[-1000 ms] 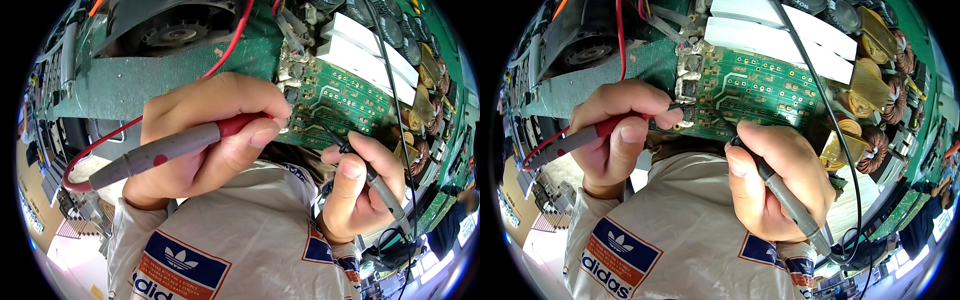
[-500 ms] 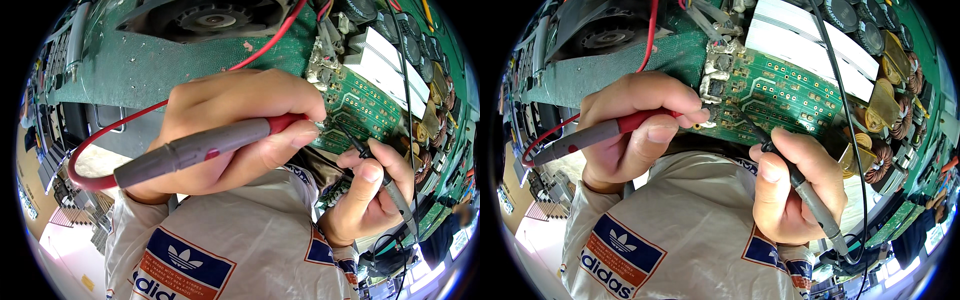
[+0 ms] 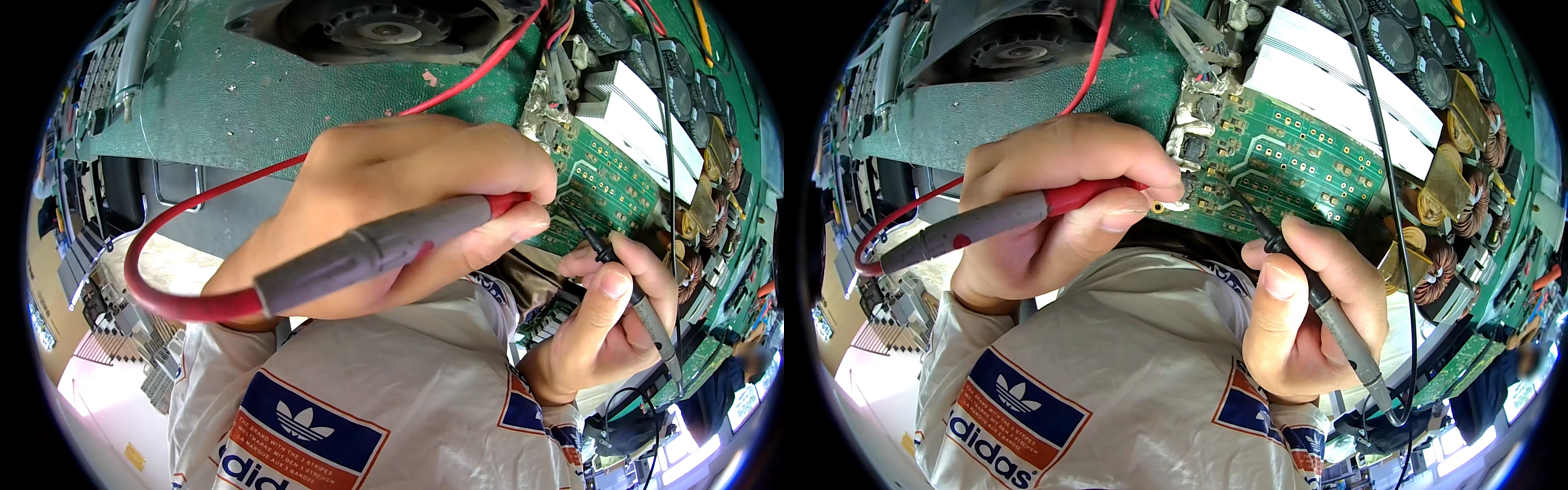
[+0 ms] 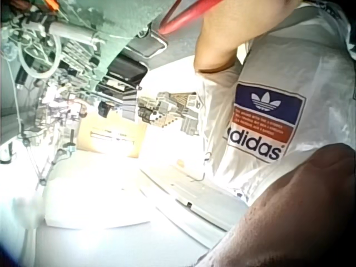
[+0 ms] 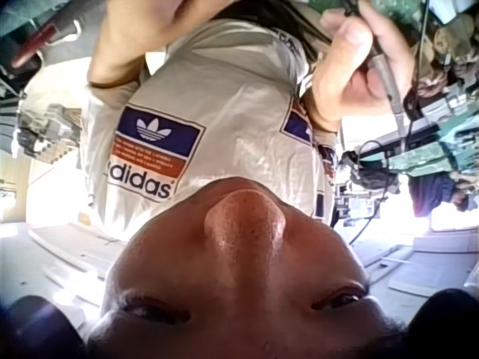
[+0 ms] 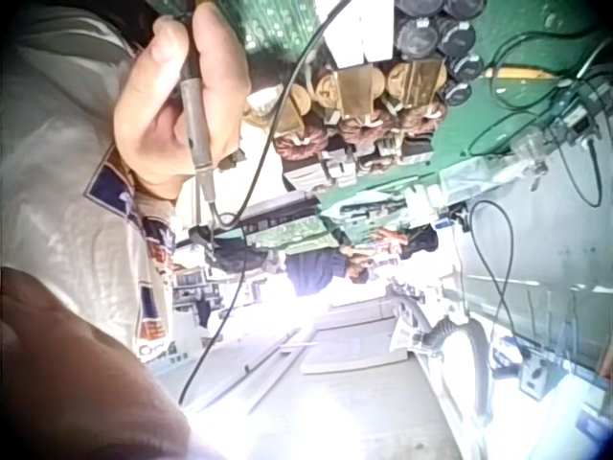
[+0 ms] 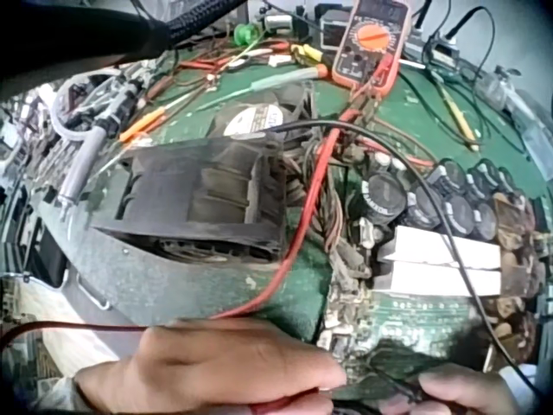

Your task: The person uses multimeter probes to test various points on a circuit board while it rests on a workbench.

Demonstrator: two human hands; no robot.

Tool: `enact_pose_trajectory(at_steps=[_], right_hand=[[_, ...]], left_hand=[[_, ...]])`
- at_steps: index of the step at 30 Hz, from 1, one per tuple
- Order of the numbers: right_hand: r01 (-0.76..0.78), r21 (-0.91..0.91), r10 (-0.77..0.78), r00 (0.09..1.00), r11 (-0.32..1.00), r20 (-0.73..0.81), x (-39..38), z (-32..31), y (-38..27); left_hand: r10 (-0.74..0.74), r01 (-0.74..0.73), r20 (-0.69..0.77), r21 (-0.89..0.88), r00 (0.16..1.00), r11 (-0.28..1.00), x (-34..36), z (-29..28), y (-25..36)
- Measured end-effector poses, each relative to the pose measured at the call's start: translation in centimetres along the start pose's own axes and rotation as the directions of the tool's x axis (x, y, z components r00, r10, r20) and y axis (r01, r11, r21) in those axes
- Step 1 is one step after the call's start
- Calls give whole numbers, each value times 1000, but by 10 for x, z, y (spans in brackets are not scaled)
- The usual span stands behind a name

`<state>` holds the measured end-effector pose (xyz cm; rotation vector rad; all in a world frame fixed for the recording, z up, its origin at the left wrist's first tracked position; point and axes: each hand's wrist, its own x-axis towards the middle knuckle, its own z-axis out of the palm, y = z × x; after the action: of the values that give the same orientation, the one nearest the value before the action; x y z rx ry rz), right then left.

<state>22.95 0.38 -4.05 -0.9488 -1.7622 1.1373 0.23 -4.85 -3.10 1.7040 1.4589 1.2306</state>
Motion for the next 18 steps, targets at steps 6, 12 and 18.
enact_pose_trajectory(at_steps=[6, 12, 18], right_hand=[[-16, -3, 16, 1000, 1000, 4, 0, 0, -2], [-4, 10, 3, 998, 1000, 60, 7, -6, -2], [38, -13, -36, 990, 999, 135, 10, -9, 0]], left_hand=[[3, 1, -56, 64, 998, 998, 1, 8, 7], [1, 5, -67, 87, 998, 996, 6, 10, 11], [-239, 236, -58, -52, 969, 970, 2, 11, 18]])
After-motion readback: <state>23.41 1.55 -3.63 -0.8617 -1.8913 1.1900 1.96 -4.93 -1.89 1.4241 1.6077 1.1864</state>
